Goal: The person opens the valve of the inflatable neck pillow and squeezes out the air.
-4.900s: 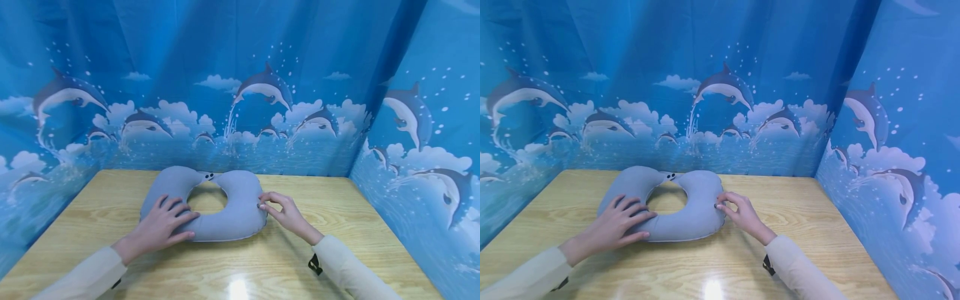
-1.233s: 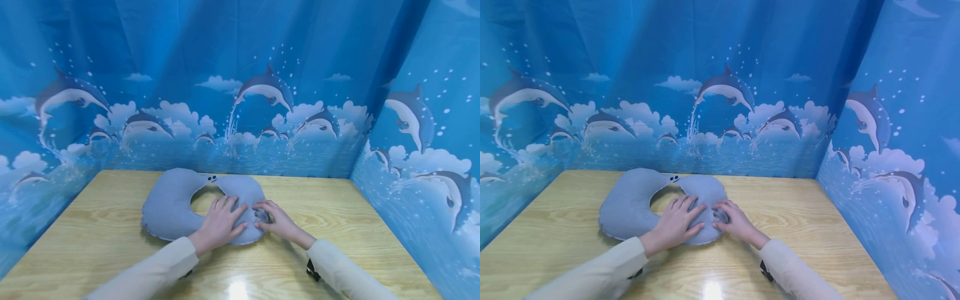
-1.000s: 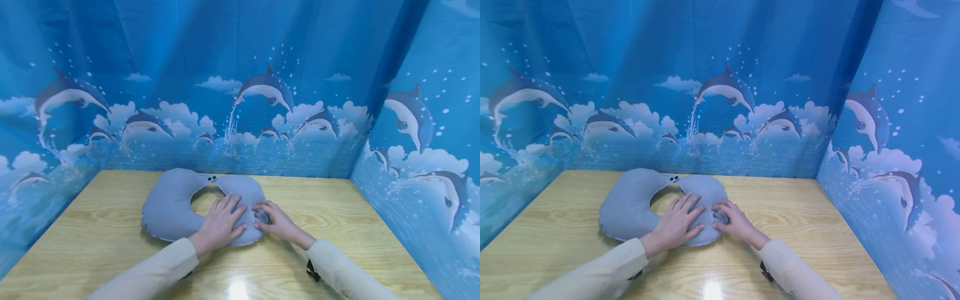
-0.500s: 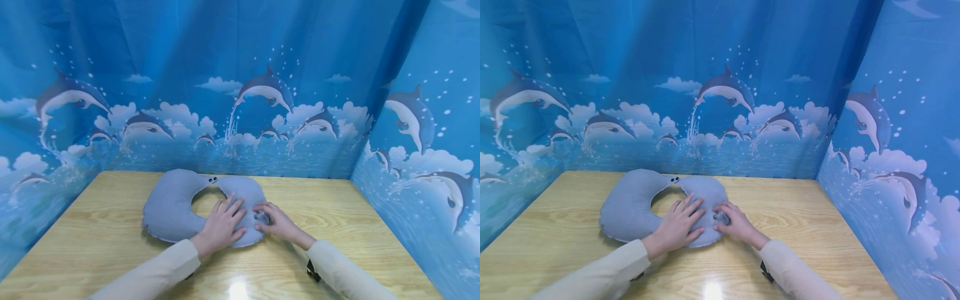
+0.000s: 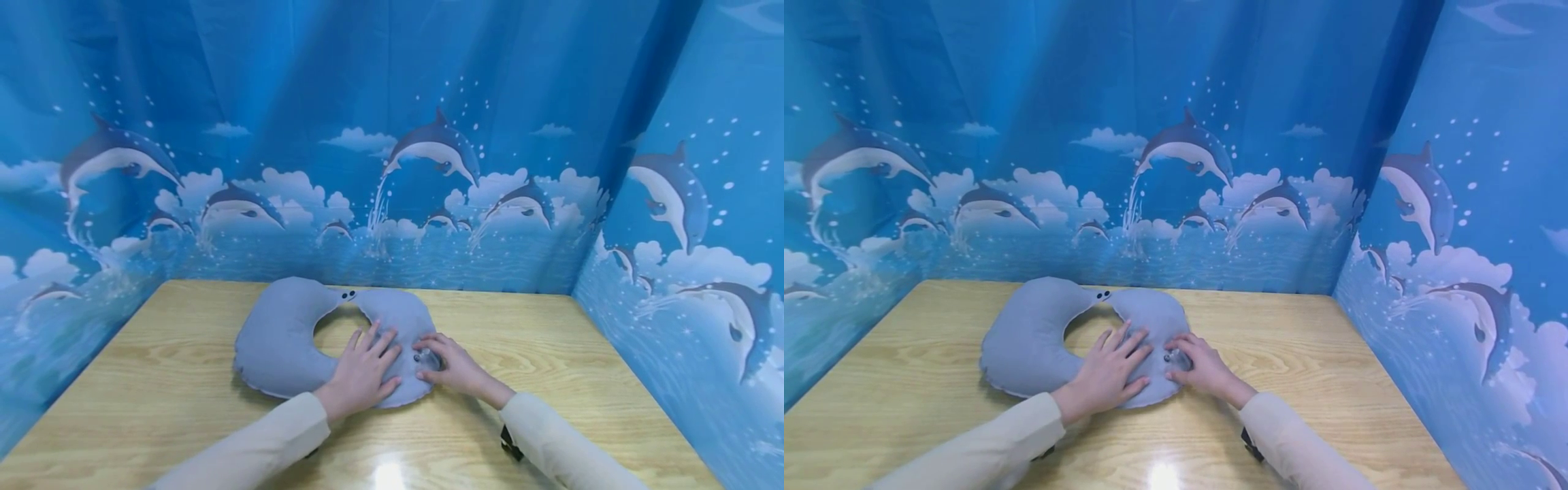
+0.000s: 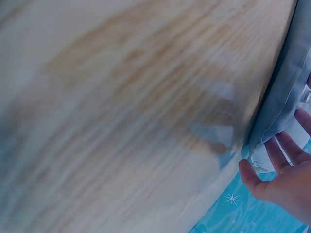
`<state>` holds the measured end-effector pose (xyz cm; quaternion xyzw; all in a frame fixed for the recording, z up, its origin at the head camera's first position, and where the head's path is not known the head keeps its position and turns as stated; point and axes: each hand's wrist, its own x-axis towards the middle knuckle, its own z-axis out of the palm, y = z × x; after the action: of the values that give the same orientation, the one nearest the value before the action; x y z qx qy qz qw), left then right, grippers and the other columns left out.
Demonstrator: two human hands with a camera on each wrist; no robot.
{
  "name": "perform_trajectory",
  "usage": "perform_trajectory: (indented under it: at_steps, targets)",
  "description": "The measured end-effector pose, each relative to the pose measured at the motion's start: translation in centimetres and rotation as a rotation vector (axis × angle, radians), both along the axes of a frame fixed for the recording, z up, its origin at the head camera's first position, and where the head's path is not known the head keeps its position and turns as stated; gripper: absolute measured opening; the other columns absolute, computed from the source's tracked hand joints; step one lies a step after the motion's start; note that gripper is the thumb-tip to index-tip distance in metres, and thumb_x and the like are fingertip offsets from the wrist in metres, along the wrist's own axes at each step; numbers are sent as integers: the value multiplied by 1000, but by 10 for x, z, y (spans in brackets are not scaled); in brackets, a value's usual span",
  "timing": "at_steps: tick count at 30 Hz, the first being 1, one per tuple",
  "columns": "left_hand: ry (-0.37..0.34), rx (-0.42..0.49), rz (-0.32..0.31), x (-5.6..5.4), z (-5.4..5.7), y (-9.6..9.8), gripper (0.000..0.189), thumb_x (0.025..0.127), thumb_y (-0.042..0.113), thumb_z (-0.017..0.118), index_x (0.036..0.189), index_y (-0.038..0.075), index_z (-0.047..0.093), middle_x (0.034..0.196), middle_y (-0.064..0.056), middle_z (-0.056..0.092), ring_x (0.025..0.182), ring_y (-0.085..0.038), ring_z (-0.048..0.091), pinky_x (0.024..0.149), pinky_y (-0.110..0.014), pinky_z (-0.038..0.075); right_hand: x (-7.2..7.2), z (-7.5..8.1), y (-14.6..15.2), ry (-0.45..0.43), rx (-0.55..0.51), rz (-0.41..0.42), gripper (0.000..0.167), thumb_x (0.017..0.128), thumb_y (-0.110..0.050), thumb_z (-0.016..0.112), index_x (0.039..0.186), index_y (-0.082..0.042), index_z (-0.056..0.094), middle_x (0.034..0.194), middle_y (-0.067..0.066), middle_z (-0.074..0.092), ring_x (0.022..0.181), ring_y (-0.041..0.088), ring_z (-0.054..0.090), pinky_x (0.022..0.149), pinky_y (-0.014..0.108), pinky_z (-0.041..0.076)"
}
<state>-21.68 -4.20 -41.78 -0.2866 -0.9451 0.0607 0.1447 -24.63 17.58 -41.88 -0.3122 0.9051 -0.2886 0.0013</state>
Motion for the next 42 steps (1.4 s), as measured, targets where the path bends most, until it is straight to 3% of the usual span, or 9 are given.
perform_trajectory:
  at_steps: [18,28,42]
  targets:
    - [-82,-5,20,0,-4,1,58,88,60,40,134,25,46,149,-2,30,138,-34,21,107,-54,26,1,-6,-3,16,105,-36,44,81,-29,69,120,-13,57,131,13,47,120,37,44,90,60,37]
    - [-104,-7,22,0,-6,2,57,88,60,42,133,26,47,149,-2,31,138,-35,20,107,-55,24,3,-6,-4,12,174,-65,43,81,-34,68,120,-17,58,132,11,47,120,33,44,81,54,39]
    - [-133,-25,33,-2,-10,3,57,88,60,42,133,26,48,149,-2,30,138,-36,19,107,-55,24,4,-7,-5,1,213,-56,43,83,-35,65,122,-17,57,134,12,45,120,35,44,86,57,38]
